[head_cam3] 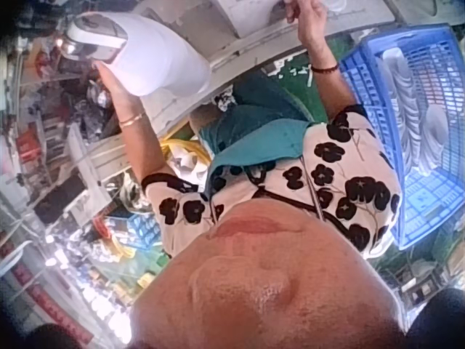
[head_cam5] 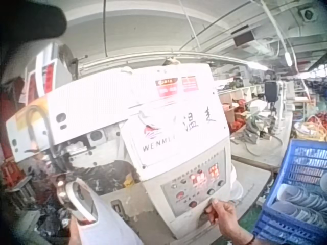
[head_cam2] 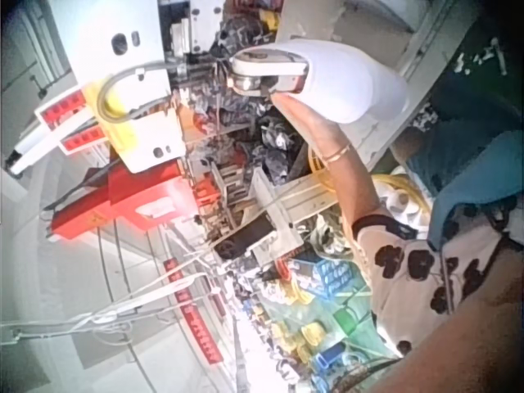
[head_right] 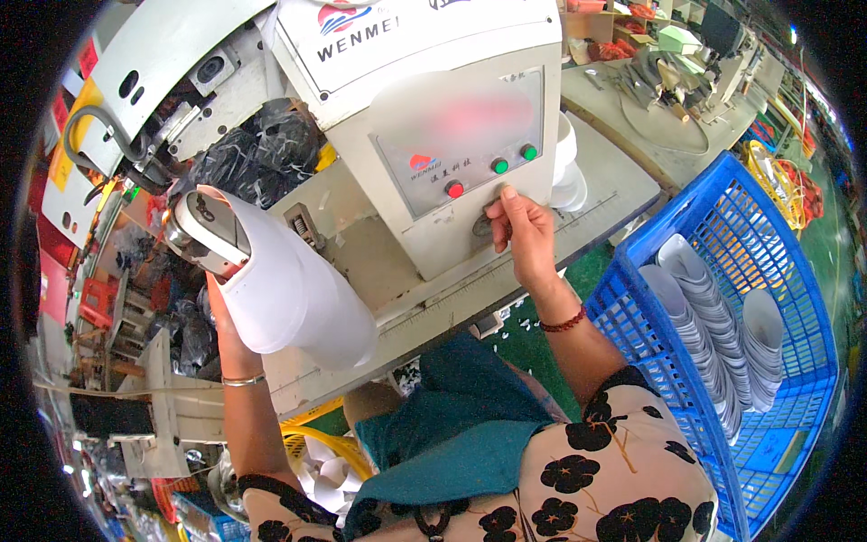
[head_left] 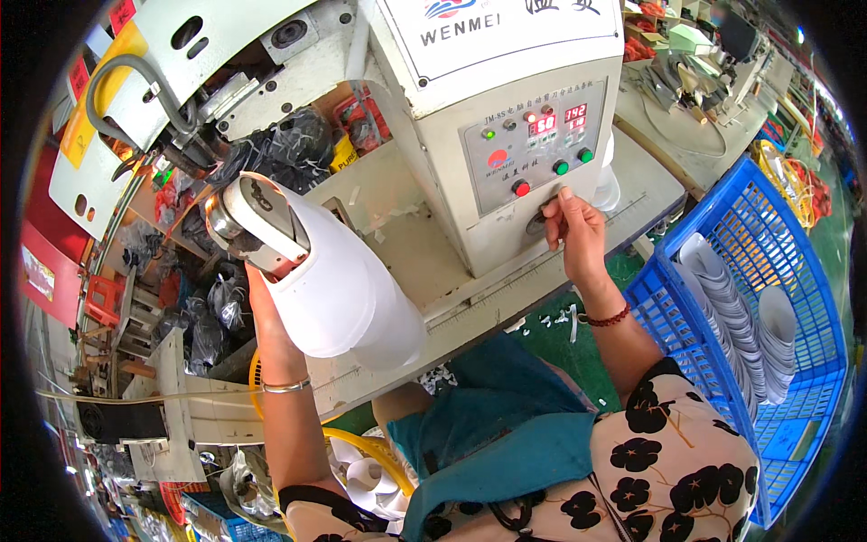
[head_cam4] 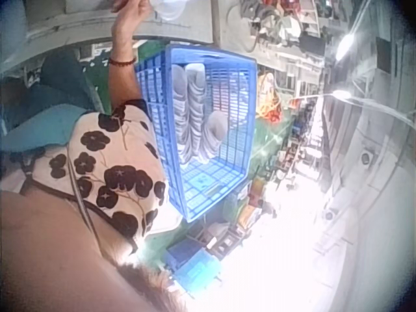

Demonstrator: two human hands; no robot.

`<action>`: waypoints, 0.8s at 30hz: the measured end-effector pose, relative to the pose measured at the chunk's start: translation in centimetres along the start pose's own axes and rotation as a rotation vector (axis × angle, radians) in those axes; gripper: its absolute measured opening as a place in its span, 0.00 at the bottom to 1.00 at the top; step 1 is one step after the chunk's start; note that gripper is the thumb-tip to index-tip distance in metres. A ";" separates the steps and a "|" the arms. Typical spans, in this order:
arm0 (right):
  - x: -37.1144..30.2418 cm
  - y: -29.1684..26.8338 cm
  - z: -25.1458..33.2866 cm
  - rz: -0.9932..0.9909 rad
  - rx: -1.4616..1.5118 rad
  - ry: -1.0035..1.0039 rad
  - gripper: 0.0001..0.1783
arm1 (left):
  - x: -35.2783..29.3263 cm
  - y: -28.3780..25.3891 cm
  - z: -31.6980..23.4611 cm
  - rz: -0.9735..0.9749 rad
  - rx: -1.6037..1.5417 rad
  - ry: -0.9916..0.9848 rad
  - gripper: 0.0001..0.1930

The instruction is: The person places and assembles white shoe upper components onto an industrial stitching machine by hand.

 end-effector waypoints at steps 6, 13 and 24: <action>-0.1 0.0 -0.5 0.014 0.001 -0.001 0.21 | -1.2 1.5 0.2 0.078 0.005 0.037 0.26; -0.1 0.0 -0.7 0.021 -0.028 -0.029 0.21 | -0.7 1.1 0.7 0.004 -0.030 0.023 0.25; -0.8 0.4 0.0 0.134 -0.142 -0.098 0.21 | -0.5 1.6 0.0 -0.107 -0.041 -0.005 0.31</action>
Point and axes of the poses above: each hand's wrist, its own x-axis towards the middle knuckle, its own y-axis out of the palm, z = x × y, the point moved 2 cm from there along x, towards the middle knuckle, and after that the axes turned 14 degrees about -y, right-handed, at the moved point
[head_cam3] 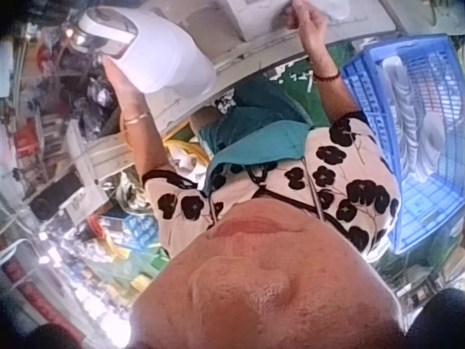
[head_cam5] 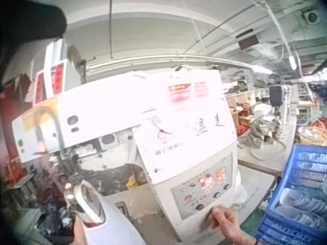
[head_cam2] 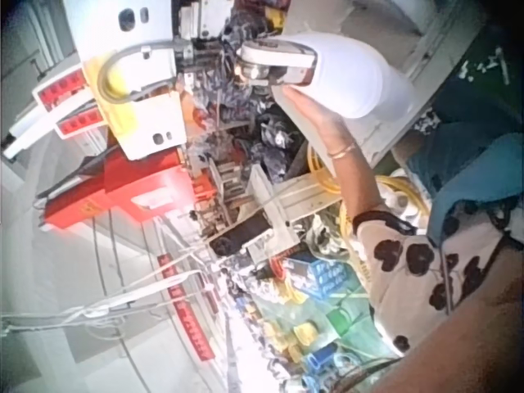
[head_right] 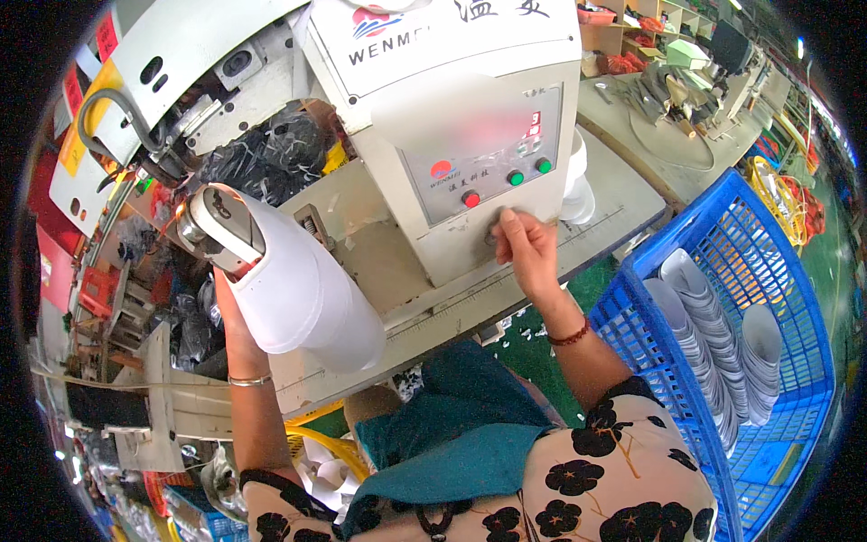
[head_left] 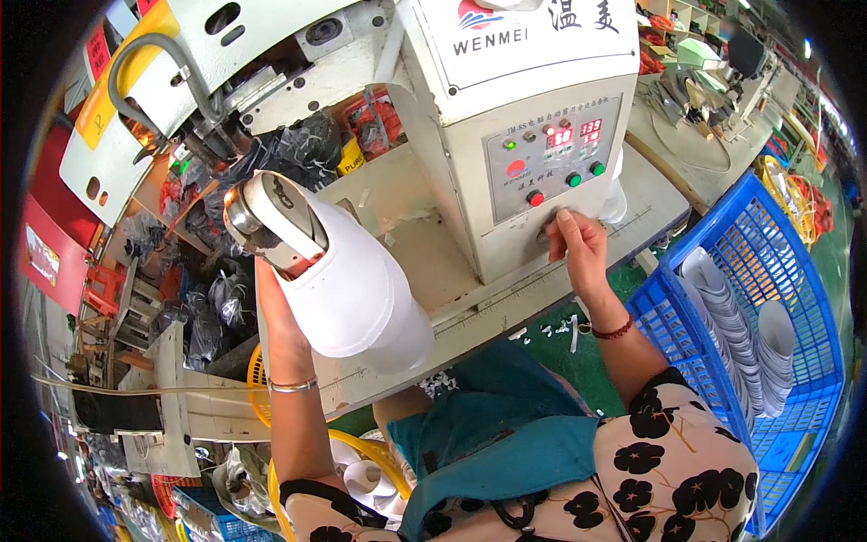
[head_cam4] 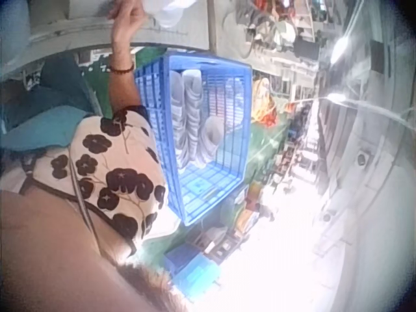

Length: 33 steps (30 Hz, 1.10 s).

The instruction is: The person places and assembles white shoe upper components onto an industrial stitching machine by hand.

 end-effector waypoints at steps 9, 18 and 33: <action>-3.1 9.1 5.7 0.594 0.021 -0.230 0.14 | 1.9 2.9 -3.5 0.162 -0.077 0.022 0.26; 0.3 17.3 7.1 0.549 0.007 -0.314 0.31 | 3.5 2.2 -2.5 0.254 -0.058 0.031 0.13; -2.7 16.9 6.6 0.586 -0.156 -0.517 0.32 | 1.6 1.9 -1.1 0.110 -0.078 -0.022 0.25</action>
Point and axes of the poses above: each hand's wrist, its own x-axis towards the middle knuckle, its own y-axis out of the palm, z = x × y, the point moved 2 cm from there along x, towards the middle knuckle, and after that the axes turned 14 degrees about -y, right-handed, at the moved point
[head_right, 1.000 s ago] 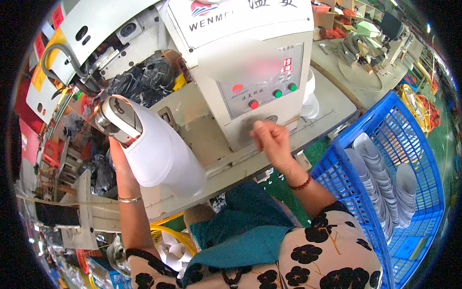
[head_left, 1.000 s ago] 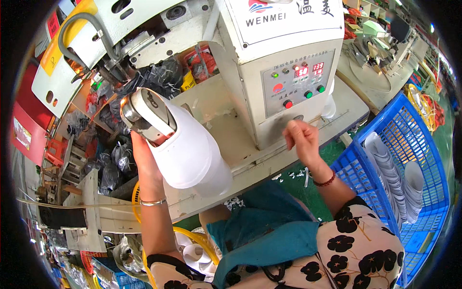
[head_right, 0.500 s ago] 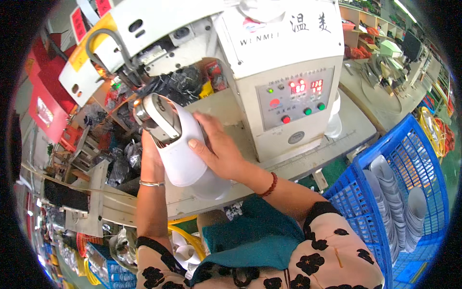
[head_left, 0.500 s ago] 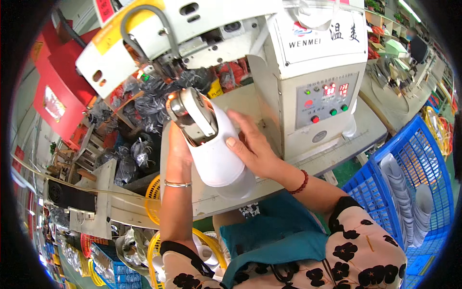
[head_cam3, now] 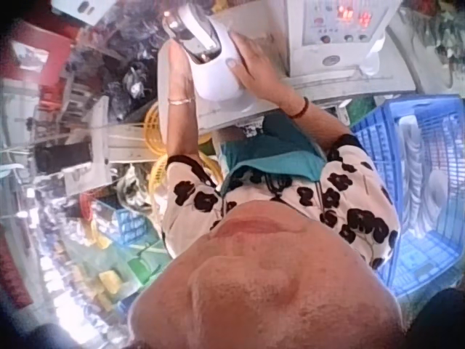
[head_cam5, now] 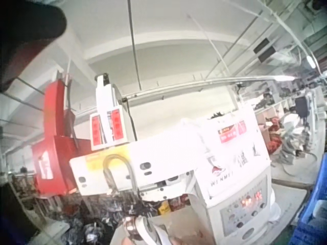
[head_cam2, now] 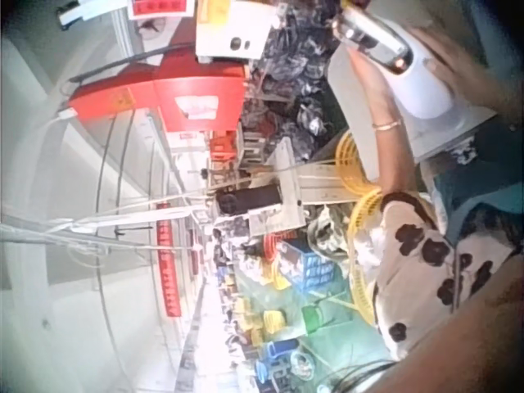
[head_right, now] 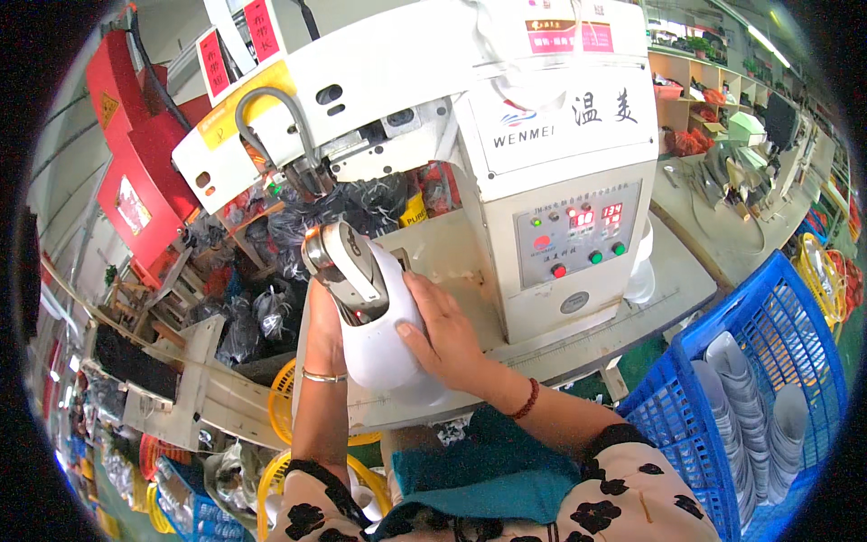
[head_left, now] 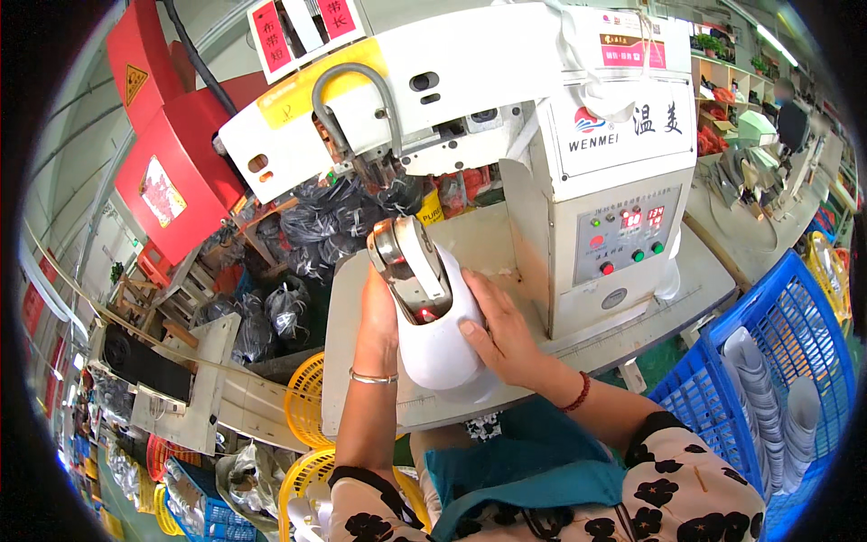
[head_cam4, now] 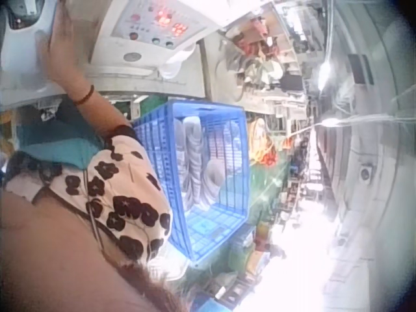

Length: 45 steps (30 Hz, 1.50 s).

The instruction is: The person places and assembles white shoe upper components onto an industrial stitching machine by hand.

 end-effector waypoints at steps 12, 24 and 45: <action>1.8 -1.2 -1.9 -0.027 0.252 0.264 0.31 | -1.9 0.4 -1.0 0.067 0.121 0.112 0.23; 3.8 -1.5 -0.9 -0.221 0.793 0.425 0.29 | -3.3 1.3 -1.0 0.046 0.072 0.102 0.22; 1.2 -2.0 -2.1 -0.189 0.603 0.522 0.25 | -2.5 1.5 -0.1 0.009 0.328 0.202 0.24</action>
Point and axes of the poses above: each hand's wrist, its own x-axis towards the middle knuckle, its own y-axis out of the palm, z = x × y, the point moved 2 cm from there along x, towards the middle knuckle, and after that the axes turned 14 degrees about -y, right-handed, at the moved point
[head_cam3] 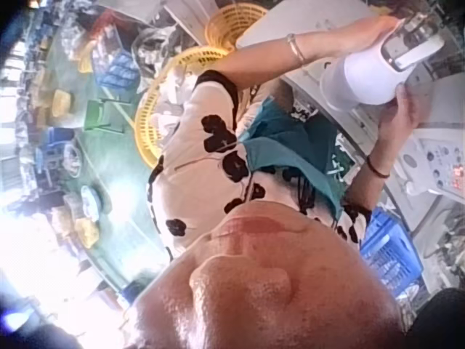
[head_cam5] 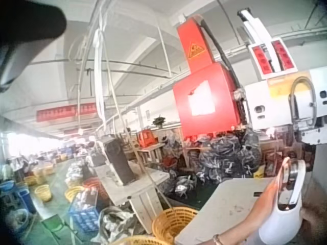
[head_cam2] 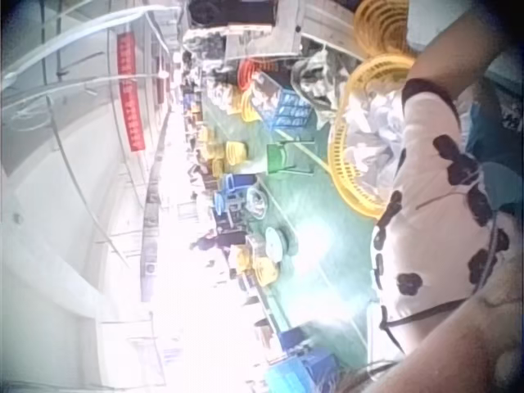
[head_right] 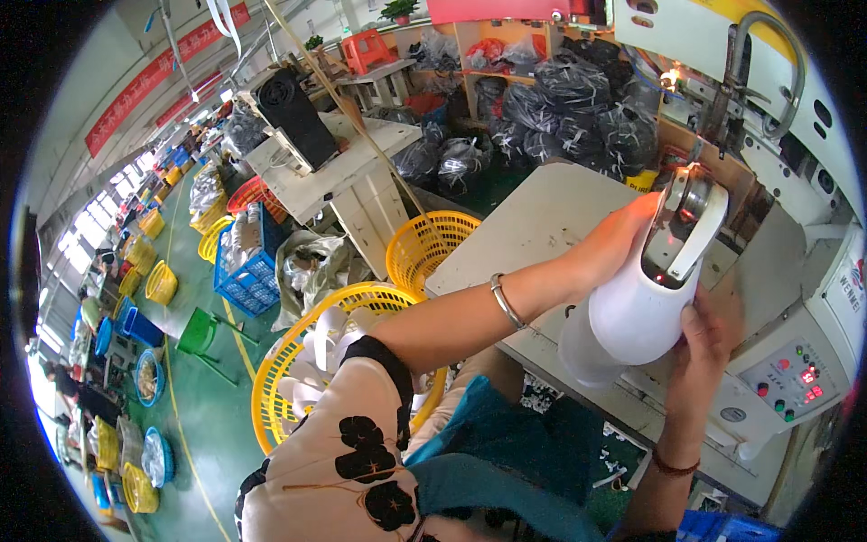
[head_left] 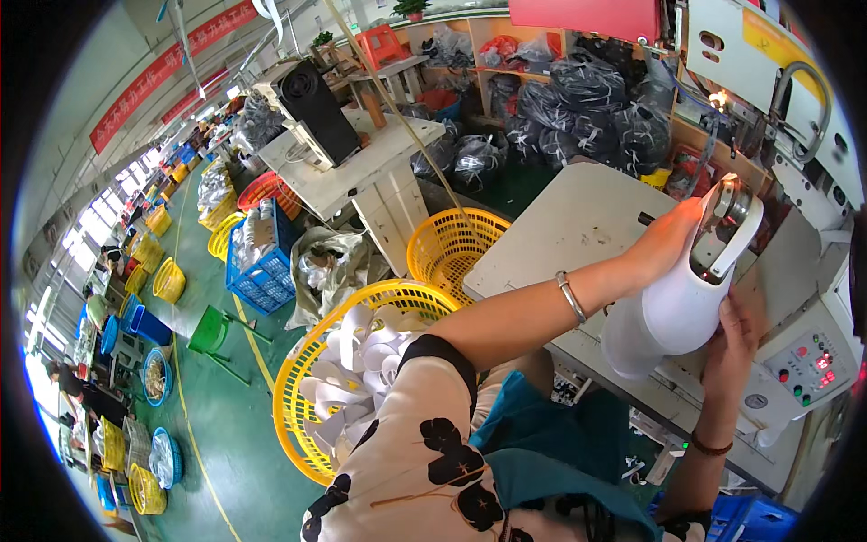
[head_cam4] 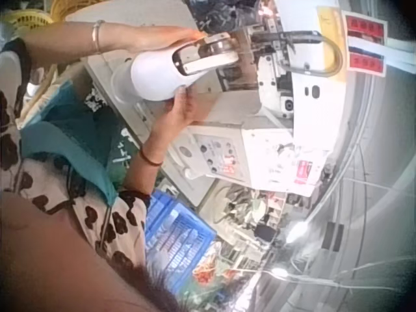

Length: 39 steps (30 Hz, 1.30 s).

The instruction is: The person places and assembles white shoe upper components onto an industrial stitching machine by hand.

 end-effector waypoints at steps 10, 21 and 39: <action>0.1 1.5 1.4 -0.045 0.179 0.106 0.25 | -0.2 0.4 -0.4 0.006 -0.131 -0.017 0.21; 1.7 -0.9 1.7 -0.039 0.228 0.161 0.20 | -0.2 0.9 -1.0 -0.112 0.177 0.126 0.20; 1.2 1.9 3.1 0.135 0.469 0.369 0.19 | -2.5 1.3 -2.8 0.043 -0.219 -0.005 0.23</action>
Point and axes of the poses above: each hand's wrist, its own x-axis towards the middle knuckle, its own y-axis out of the palm, z = x × y, the point moved 2 cm from there along x, towards the middle knuckle, and after that the axes turned 14 degrees about -y, right-handed, at the moved point
